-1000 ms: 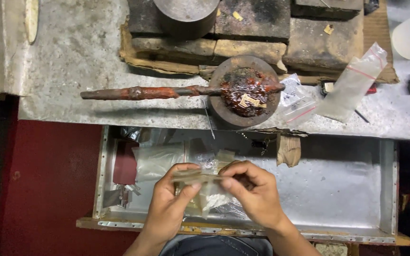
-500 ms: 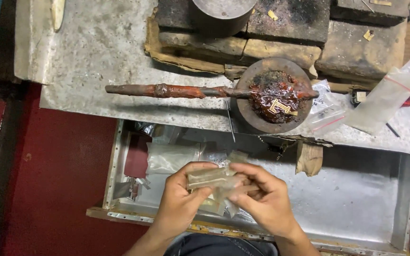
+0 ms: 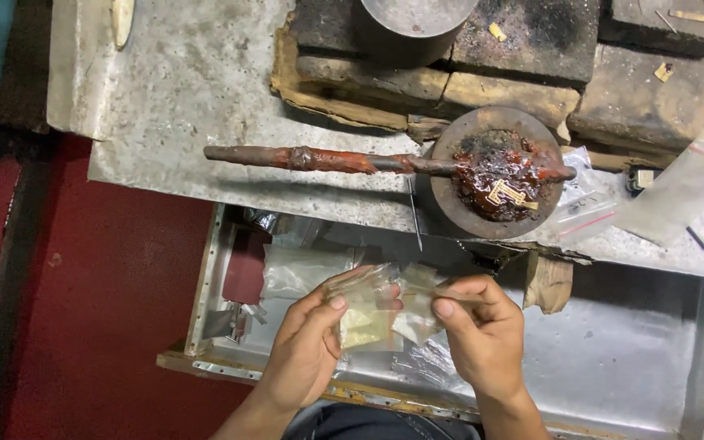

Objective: The person opens a drawer and handles several small plastic bags containing white granular material. They pour the contents of one bag into a small metal dish on the workbench. The person then closes the drawer and opens another drawer containing tools, picking up a small wooden box with metal pins.

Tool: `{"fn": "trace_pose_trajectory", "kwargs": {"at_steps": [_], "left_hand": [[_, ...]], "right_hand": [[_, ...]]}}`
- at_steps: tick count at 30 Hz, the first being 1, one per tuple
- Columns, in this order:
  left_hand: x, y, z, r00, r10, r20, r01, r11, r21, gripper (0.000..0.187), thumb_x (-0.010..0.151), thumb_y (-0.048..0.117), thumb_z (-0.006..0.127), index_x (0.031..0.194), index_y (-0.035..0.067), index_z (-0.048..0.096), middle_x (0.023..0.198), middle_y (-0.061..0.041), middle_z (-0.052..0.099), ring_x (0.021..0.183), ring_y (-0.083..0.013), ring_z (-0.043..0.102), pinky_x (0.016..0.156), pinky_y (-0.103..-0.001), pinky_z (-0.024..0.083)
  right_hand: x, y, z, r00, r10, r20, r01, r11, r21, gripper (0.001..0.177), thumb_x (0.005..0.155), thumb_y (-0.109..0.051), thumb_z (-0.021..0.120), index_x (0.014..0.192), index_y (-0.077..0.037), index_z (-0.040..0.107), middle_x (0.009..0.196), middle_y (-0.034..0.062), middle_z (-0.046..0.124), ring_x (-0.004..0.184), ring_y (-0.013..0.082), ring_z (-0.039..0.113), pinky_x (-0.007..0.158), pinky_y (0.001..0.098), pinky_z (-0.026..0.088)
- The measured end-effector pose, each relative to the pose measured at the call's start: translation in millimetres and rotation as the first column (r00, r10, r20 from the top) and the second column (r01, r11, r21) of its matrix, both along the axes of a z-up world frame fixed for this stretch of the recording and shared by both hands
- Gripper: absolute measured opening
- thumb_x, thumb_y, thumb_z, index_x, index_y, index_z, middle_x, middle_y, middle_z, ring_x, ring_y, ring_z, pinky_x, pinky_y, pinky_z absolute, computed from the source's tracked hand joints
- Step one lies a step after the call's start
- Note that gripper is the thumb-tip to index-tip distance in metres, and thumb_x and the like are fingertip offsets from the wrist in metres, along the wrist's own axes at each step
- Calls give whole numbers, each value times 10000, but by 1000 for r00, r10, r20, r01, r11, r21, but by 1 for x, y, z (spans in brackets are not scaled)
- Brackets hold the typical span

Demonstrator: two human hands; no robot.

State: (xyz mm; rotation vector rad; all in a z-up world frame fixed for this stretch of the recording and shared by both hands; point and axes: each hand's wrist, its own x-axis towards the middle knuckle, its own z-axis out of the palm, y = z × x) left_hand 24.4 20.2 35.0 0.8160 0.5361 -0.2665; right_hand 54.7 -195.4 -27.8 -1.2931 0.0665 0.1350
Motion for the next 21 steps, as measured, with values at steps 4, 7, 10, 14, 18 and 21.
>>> {"fn": "trace_pose_trajectory", "kwargs": {"at_steps": [4, 7, 10, 14, 18, 21], "left_hand": [[-4, 3, -2, 1000, 14, 27, -16, 997, 75, 438, 970, 29, 427, 1349, -35, 640, 1484, -139, 635, 1424, -232, 556, 1074, -249, 432], [-4, 3, 1, 974, 129, 187, -88, 974, -210, 720, 779, -181, 340, 1487, -65, 416, 1397, -326, 616, 1327, -446, 586, 1023, -607, 560], [-1, -1, 4, 977, 149, 150, -139, 987, -75, 427, 1006, 52, 493, 1425, -24, 512, 1344, -305, 683, 1214, -437, 695, 994, -504, 588], [-1, 0, 10, 979, 131, 157, -111, 985, -130, 432, 1006, 32, 448, 1431, -28, 491, 1365, -331, 661, 1248, -448, 671, 1060, -480, 541], [-2, 2, 10, 977, 146, 155, -124, 983, -138, 437, 1031, 168, 477, 1407, -43, 547, 1335, -343, 673, 1215, -466, 679, 983, -549, 581], [1, 7, 16, 982, 105, 155, -79, 983, -166, 499, 1034, 170, 391, 1468, -59, 479, 1360, -327, 659, 1243, -393, 659, 1066, -517, 528]], "right_hand": [[-1, -2, 9, 993, 91, 74, -99, 987, 124, 142, 912, -39, 747, 1026, -11, 666, 915, 104, 744, 765, 146, 670, 688, 268, 551], [-9, 0, 8, 982, 181, -51, -177, 981, 75, 353, 840, -60, 811, 1160, 33, 696, 811, 73, 763, 664, 119, 682, 614, 251, 573], [-16, 10, 5, 921, 315, -228, -317, 948, 30, 410, 793, -38, 827, 1184, 35, 728, 882, 153, 800, 630, 186, 755, 555, 314, 670], [-11, 15, 6, 964, 208, -167, -230, 966, -122, 208, 805, -57, 824, 1004, -1, 793, 930, 128, 792, 751, 171, 729, 653, 282, 622], [-1, 13, 28, 981, 194, -18, -195, 977, -84, 66, 901, -44, 688, 922, 9, 720, 1147, 259, 756, 1027, 332, 757, 716, 408, 708], [-15, -8, -1, 999, 31, -36, -39, 966, -257, 164, 867, -145, 761, 854, -50, 628, 939, 174, 823, 797, 194, 748, 696, 349, 571]]}}
